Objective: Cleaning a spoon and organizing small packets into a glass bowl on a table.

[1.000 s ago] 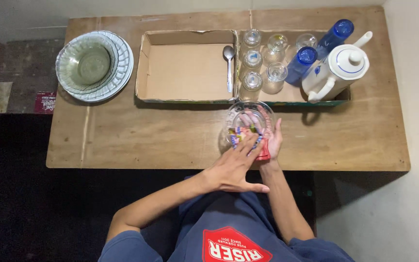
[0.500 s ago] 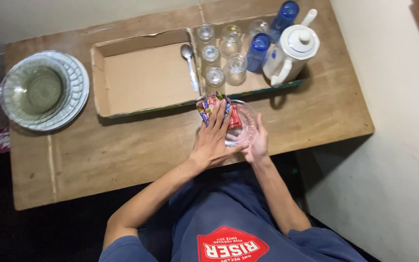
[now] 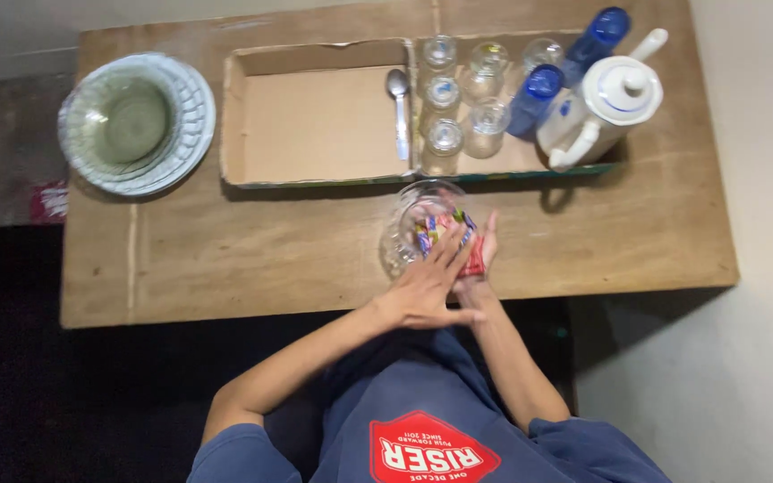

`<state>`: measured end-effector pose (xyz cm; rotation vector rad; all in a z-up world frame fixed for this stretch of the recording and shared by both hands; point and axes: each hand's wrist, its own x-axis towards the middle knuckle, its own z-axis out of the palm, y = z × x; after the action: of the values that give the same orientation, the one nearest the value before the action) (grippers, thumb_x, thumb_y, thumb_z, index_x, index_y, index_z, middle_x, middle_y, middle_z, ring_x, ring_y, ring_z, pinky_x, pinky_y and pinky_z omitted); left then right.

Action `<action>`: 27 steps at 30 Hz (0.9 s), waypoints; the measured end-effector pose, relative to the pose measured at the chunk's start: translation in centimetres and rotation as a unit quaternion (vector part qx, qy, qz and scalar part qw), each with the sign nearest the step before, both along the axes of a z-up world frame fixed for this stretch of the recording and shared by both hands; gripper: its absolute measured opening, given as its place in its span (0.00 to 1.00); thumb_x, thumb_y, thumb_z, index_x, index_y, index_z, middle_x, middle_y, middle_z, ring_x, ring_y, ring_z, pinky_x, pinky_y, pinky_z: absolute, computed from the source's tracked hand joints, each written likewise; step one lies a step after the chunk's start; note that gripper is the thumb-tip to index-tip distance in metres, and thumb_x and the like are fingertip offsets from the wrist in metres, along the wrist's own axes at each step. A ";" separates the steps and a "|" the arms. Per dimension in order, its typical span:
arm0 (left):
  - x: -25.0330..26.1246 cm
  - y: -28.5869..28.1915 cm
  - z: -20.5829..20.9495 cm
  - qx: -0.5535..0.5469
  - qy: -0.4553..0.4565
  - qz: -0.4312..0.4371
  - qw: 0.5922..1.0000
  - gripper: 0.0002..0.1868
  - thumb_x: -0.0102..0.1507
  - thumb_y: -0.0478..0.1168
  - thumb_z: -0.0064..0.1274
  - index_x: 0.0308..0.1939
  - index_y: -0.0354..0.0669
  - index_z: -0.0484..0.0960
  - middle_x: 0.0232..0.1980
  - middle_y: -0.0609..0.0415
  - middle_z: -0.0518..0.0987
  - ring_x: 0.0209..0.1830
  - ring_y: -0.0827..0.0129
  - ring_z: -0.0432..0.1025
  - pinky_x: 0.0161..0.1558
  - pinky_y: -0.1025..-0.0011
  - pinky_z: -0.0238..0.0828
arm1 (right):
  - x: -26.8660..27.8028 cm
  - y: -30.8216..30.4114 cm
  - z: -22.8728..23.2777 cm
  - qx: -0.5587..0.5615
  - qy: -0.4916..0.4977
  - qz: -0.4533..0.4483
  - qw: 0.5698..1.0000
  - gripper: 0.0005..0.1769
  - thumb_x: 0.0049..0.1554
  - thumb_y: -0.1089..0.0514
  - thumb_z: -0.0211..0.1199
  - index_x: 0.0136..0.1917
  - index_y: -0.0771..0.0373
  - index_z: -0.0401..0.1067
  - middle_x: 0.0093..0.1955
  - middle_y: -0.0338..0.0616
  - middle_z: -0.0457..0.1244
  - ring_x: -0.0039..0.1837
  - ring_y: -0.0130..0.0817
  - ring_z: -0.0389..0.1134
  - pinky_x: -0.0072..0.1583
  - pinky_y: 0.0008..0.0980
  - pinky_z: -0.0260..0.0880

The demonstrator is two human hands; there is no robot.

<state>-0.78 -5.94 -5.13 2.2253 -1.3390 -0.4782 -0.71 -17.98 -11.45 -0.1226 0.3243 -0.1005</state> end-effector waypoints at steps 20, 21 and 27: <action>-1.1 3.0 1.1 0.093 -0.030 0.051 0.994 0.70 0.49 0.86 0.37 0.79 0.37 0.48 0.82 0.37 0.45 0.83 0.47 0.39 0.69 0.42 0.56 | 0.3 -0.4 -0.2 -0.113 0.012 0.017 0.993 0.42 0.59 0.27 0.50 0.74 0.57 0.64 0.68 0.61 0.63 0.71 0.61 0.63 0.70 0.59 0.64; -1.3 2.7 1.0 0.079 -0.023 0.028 0.996 0.71 0.48 0.86 0.38 0.79 0.38 0.47 0.82 0.38 0.45 0.83 0.48 0.40 0.69 0.43 0.56 | 0.3 0.1 -0.1 -0.092 0.015 0.013 0.996 0.41 0.59 0.28 0.53 0.72 0.58 0.67 0.65 0.60 0.66 0.68 0.59 0.66 0.70 0.58 0.65; 1.2 -1.7 -1.3 0.037 0.007 -0.015 0.999 0.65 0.57 0.79 0.40 0.81 0.42 0.30 0.83 0.36 0.34 0.83 0.36 0.32 0.61 0.27 0.59 | -1.9 -2.2 -1.7 0.009 -0.040 0.093 0.995 0.43 0.59 0.25 0.49 0.72 0.58 0.66 0.68 0.54 0.64 0.66 0.52 0.68 0.67 0.54 0.69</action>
<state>0.45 -7.62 -6.46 2.2604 -1.3686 -0.5619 -2.60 -20.14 -13.19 -0.1308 0.2325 0.0812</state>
